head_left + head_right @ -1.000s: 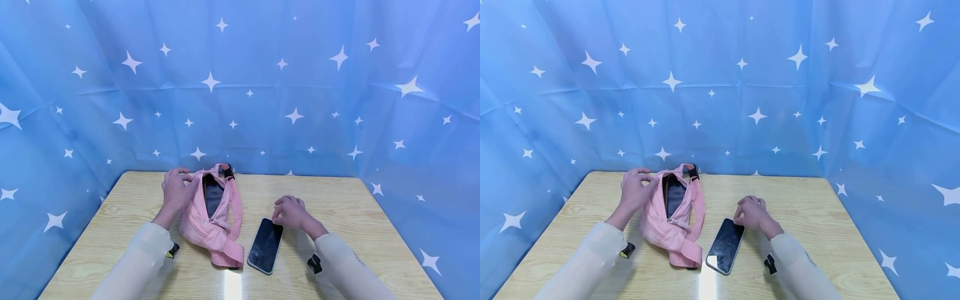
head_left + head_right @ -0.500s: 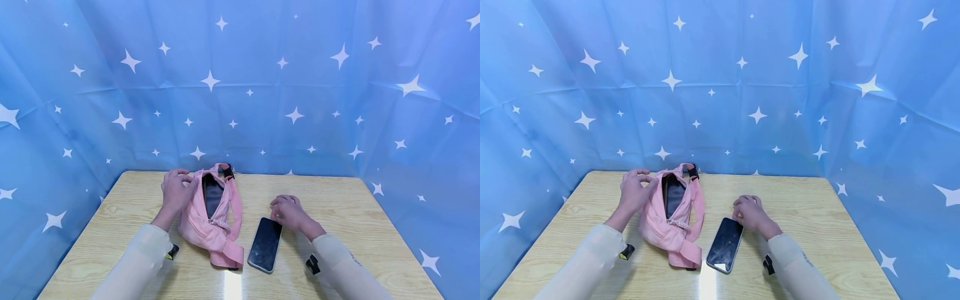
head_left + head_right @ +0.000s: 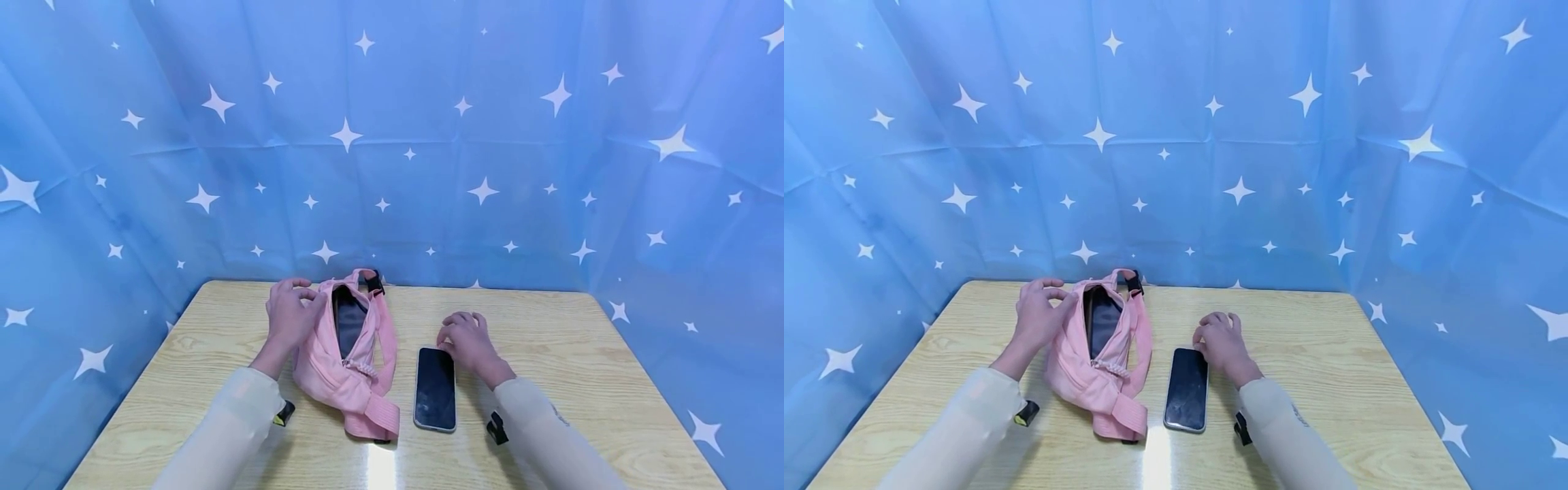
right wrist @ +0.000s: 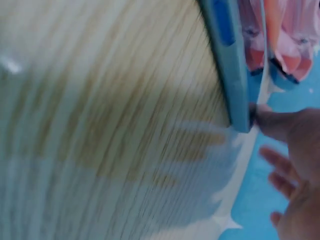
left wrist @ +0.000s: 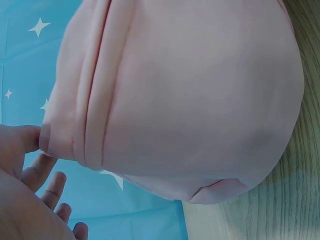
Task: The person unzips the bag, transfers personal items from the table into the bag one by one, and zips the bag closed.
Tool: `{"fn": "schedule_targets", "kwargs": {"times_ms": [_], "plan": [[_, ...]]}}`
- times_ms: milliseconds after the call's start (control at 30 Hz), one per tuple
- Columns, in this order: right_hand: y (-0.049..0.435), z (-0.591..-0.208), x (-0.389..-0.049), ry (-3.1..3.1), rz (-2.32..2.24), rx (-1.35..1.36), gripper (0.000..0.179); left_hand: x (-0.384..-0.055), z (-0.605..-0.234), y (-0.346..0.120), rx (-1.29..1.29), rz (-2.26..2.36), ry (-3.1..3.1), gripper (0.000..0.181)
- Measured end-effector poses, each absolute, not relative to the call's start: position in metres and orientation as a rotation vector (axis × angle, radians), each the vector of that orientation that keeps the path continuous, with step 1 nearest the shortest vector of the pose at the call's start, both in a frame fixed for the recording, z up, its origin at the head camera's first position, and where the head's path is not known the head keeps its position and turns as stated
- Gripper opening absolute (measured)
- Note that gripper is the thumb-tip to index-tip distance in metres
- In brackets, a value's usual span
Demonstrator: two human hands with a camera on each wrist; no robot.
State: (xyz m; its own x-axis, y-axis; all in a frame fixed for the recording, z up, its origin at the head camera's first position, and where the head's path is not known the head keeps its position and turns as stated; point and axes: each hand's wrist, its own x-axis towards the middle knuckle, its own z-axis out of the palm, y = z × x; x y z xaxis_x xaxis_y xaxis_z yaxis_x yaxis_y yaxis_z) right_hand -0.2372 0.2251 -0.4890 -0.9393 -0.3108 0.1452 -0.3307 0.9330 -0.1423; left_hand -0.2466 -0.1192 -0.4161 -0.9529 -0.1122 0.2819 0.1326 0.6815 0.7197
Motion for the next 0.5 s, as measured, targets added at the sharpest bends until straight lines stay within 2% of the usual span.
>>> {"fn": "schedule_targets", "kwargs": {"times_ms": [67,200,367,500], "plan": [[0.224,-0.486,-0.232,-2.982,0.169,0.376,0.012,-0.246,-0.416,-0.119,-0.020,-1.145,-2.593,0.030],[0.221,-0.481,-0.217,-3.034,0.010,0.202,0.040,-0.246,-0.417,-0.120,-0.022,-1.141,-2.592,0.030],[0.208,-0.480,-0.201,-3.125,-0.033,0.171,0.056,-0.247,-0.417,-0.120,-0.023,-1.136,-2.586,0.029],[0.197,-0.486,-0.195,-3.149,0.176,0.205,0.066,-0.246,-0.417,-0.119,-0.019,-1.140,-2.588,0.030]]}}
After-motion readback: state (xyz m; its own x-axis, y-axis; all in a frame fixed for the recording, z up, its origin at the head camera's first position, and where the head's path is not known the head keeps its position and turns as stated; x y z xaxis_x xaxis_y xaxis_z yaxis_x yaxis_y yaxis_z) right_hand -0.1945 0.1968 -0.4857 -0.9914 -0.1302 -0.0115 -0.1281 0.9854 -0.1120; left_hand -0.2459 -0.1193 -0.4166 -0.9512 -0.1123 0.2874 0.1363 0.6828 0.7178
